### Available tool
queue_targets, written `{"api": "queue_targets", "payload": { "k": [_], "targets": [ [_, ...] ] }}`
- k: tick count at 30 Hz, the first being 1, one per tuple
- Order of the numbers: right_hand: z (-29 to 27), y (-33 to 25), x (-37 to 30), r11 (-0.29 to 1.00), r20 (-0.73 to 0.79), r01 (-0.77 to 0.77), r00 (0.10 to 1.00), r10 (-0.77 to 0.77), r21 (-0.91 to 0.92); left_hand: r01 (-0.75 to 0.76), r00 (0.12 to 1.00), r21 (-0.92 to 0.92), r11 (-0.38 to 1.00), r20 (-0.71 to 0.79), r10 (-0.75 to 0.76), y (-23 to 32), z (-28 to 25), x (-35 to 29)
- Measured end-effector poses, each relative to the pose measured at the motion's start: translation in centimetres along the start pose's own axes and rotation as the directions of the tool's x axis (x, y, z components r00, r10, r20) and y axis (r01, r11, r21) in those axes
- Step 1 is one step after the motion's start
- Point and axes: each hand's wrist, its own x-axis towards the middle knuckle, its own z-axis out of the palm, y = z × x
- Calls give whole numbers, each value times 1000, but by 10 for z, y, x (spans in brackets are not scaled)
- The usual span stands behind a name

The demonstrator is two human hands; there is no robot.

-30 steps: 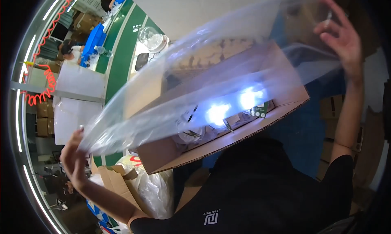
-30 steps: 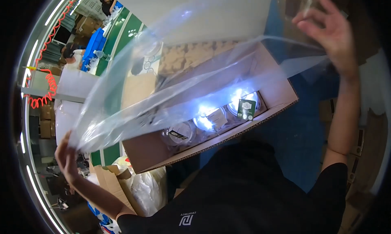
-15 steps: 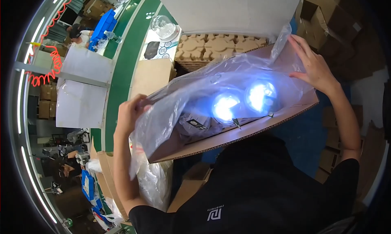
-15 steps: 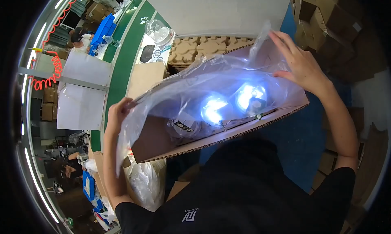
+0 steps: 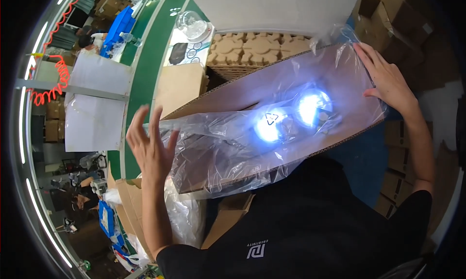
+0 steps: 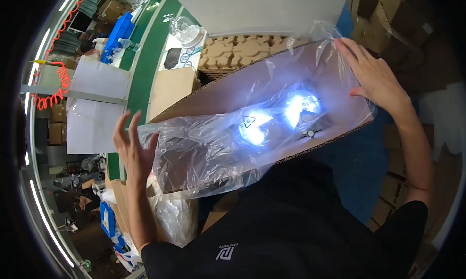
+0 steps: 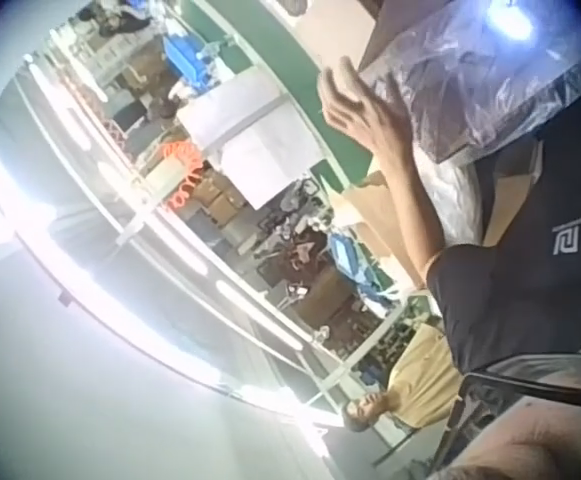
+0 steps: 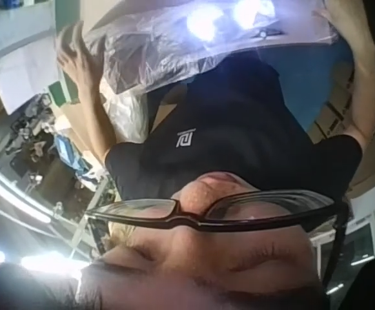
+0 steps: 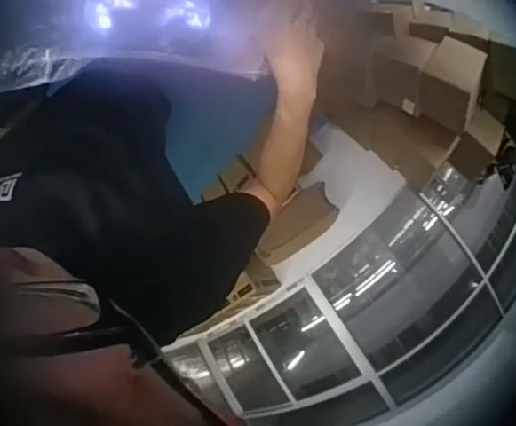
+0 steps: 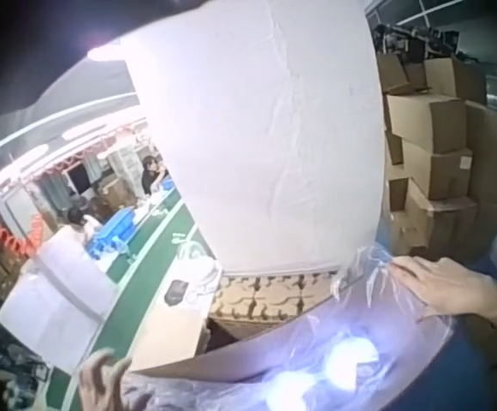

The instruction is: Packing LED dome lights into a cardboard shipping box with protective trays and plastic bags.

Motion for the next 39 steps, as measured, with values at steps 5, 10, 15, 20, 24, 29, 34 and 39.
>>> {"api": "queue_targets", "payload": {
  "k": [5,10,15,20,24,29,34,39],
  "targets": [
    [-10,-5,-15,995,-13,-34,999,33,-90,10,980,-293,956,195,50,31,-31,-37],
    [-31,-54,-11,907,-289,66,936,-201,-416,33,786,-402,915,576,225,40,18,-46],
    [42,-41,34,868,337,493,827,-450,-50,8,414,-233,972,886,209,49,79,-33],
    [81,-60,77,989,795,-144,602,68,25,246,359,-291,924,913,192,45,132,-38],
    [134,-38,76,937,726,345,656,-205,-48,71,445,-226,972,879,172,39,165,-47],
    [162,-31,81,867,767,376,642,11,-327,13,475,-117,993,875,97,32,168,-40],
    [178,-19,79,858,799,376,598,63,-350,128,436,-109,986,899,43,26,169,-39],
    [178,-22,81,768,733,400,668,130,-500,-158,604,27,987,794,75,13,194,-69]
  ]
}}
